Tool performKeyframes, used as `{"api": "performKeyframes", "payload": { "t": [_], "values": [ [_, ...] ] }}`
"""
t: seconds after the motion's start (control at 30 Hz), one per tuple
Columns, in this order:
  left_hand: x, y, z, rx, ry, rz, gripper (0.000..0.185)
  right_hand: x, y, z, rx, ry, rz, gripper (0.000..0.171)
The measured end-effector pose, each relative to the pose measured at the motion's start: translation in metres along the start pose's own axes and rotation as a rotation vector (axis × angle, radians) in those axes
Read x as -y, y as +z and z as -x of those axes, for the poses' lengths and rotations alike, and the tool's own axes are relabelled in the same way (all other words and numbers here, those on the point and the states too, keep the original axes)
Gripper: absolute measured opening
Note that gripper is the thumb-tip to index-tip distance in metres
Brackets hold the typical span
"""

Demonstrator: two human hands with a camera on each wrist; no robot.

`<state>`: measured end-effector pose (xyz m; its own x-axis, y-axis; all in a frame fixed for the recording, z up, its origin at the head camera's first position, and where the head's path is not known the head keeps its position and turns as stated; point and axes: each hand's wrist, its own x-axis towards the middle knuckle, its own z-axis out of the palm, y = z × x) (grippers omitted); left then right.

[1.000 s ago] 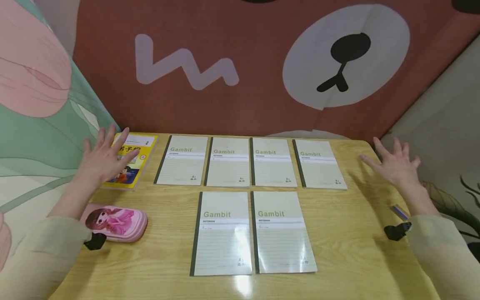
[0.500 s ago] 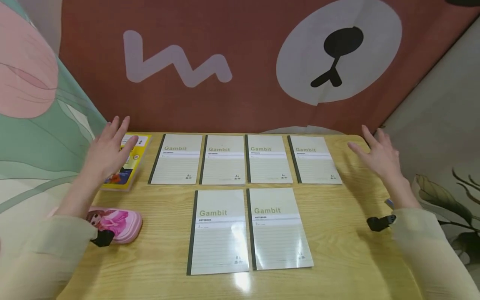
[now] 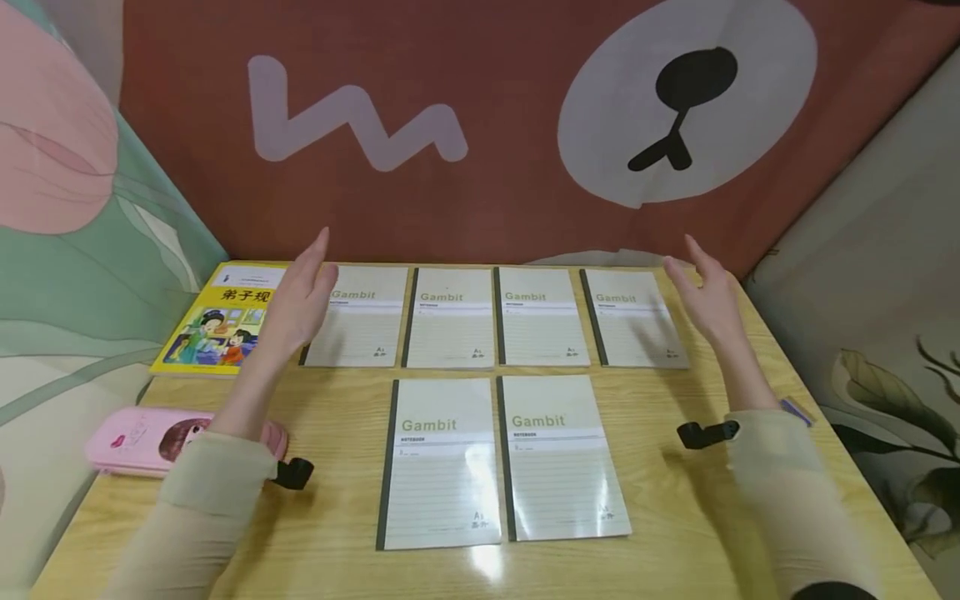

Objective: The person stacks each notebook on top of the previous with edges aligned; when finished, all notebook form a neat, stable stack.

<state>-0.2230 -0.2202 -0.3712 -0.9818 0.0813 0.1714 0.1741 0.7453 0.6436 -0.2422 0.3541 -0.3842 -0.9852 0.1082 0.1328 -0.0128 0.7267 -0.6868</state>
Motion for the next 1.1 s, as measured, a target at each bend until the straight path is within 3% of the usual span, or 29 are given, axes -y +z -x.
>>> {"api": "performKeyframes", "payload": {
  "t": [0.17, 0.3, 0.4, 0.6, 0.8, 1.1],
  "values": [
    [-0.029, 0.035, -0.003, 0.048, 0.006, 0.114, 0.059, 0.018, 0.020, 0.000, 0.064, 0.014, -0.068, 0.071],
    [-0.051, 0.068, -0.004, 0.108, 0.041, 0.219, 0.058, 0.031, 0.036, 0.001, 0.145, 0.020, -0.210, 0.070],
    [-0.068, 0.090, -0.005, 0.176, 0.046, 0.314, 0.058, 0.041, 0.048, 0.003, 0.218, 0.036, -0.327, 0.069],
    [-0.097, 0.126, -0.006, 0.350, -0.019, 0.539, 0.058, 0.054, 0.067, 0.010, 0.345, 0.109, -0.515, 0.071],
    [-0.105, 0.149, -0.008, 0.494, -0.126, 0.763, 0.060, 0.059, 0.080, 0.015, 0.433, 0.164, -0.565, 0.076],
    [-0.106, 0.163, -0.013, 0.537, -0.262, 1.050, 0.066, 0.058, 0.091, 0.016, 0.459, 0.277, -0.641, 0.072]
  ]
}}
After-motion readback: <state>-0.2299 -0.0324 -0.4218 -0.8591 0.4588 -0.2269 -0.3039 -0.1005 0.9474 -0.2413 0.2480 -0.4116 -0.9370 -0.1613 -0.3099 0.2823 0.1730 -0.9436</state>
